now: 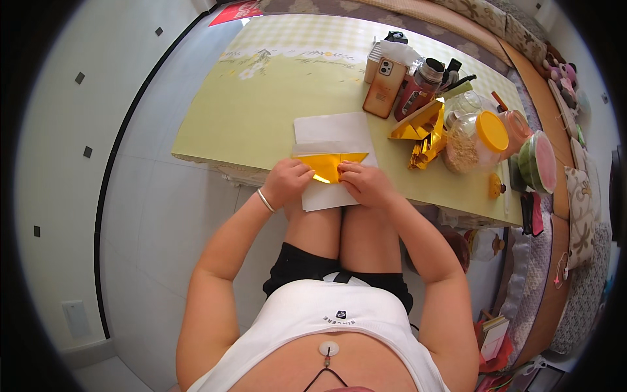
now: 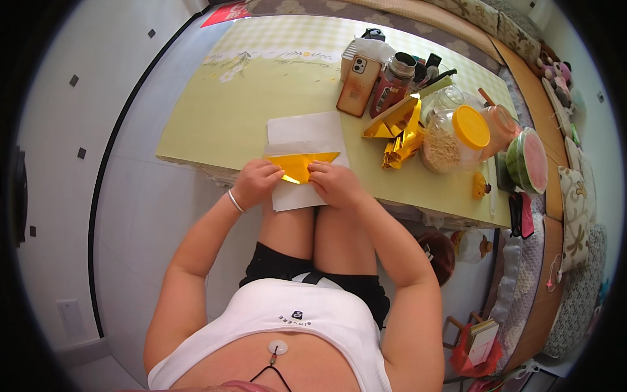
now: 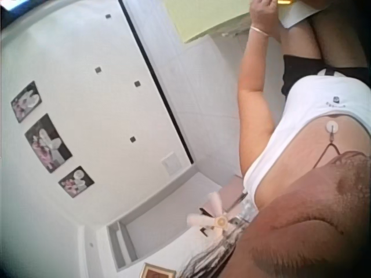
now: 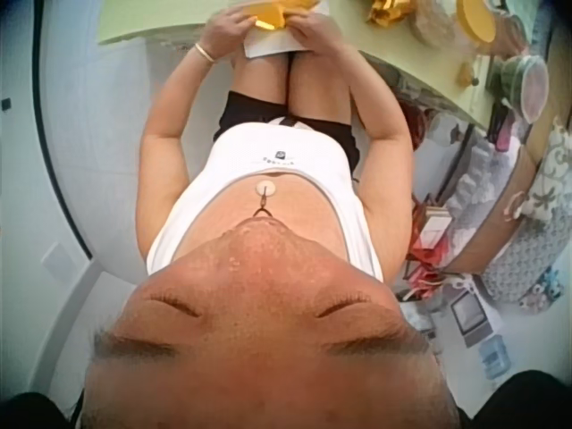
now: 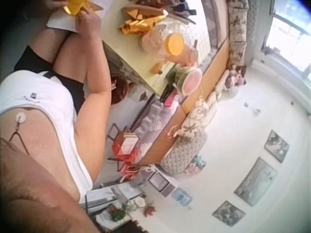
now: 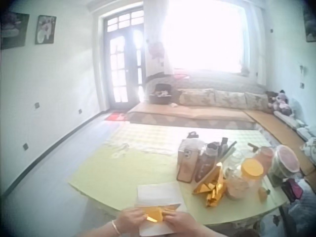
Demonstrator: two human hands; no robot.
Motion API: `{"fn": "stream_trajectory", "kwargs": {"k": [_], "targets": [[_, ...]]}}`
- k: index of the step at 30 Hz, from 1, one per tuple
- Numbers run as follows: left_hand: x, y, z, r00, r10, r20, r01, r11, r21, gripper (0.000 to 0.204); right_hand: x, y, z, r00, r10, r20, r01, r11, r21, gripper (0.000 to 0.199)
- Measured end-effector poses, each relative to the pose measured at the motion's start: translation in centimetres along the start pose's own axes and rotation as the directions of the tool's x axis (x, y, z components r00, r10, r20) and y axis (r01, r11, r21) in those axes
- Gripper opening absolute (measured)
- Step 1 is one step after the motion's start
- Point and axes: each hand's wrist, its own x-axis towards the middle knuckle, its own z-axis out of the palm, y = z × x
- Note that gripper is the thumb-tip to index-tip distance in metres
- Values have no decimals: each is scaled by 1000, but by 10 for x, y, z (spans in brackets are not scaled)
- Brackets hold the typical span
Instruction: The person sits on the floor and folds multiple sheets of gold-colored paper into triangular shapes by hand. They repeatedly fold the paper in half and then fold the corners to the center, creating a stack of finished items.
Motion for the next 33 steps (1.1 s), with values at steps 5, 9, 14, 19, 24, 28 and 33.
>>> {"fn": "stream_trajectory", "kwargs": {"k": [5, 9, 14, 19, 24, 28, 33], "targets": [[7, 29, 2, 981, -183, -62, 160, 949, -270, 21, 17, -44, 16, 959, 193, -209, -181, 980, 77, 21], [-5, 15, 2, 875, -483, -36, 416, 787, -456, 13, 17, -48, 40, 943, 172, -284, -194, 980, -51, 22], [-17, 3, 5, 795, -606, -22, 552, 738, -389, 11, 19, -45, 56, 898, 247, -365, -276, 961, -29, 18], [-12, 6, 10, 778, -626, -63, 584, 756, -296, 15, 20, -49, 55, 916, 244, -319, -286, 954, -92, 16], [-7, 5, 12, 781, -623, -53, 594, 766, -247, 17, 19, -48, 55, 932, 226, -283, -274, 951, -143, 33], [-6, 4, 12, 778, -627, -36, 603, 761, -238, 17, 17, -45, 58, 957, 125, -263, -207, 926, -315, 45], [-19, -2, 10, 786, -614, -77, 604, 788, -117, 16, 12, -41, 60, 971, 107, -216, -187, 899, -396, 45]]}}
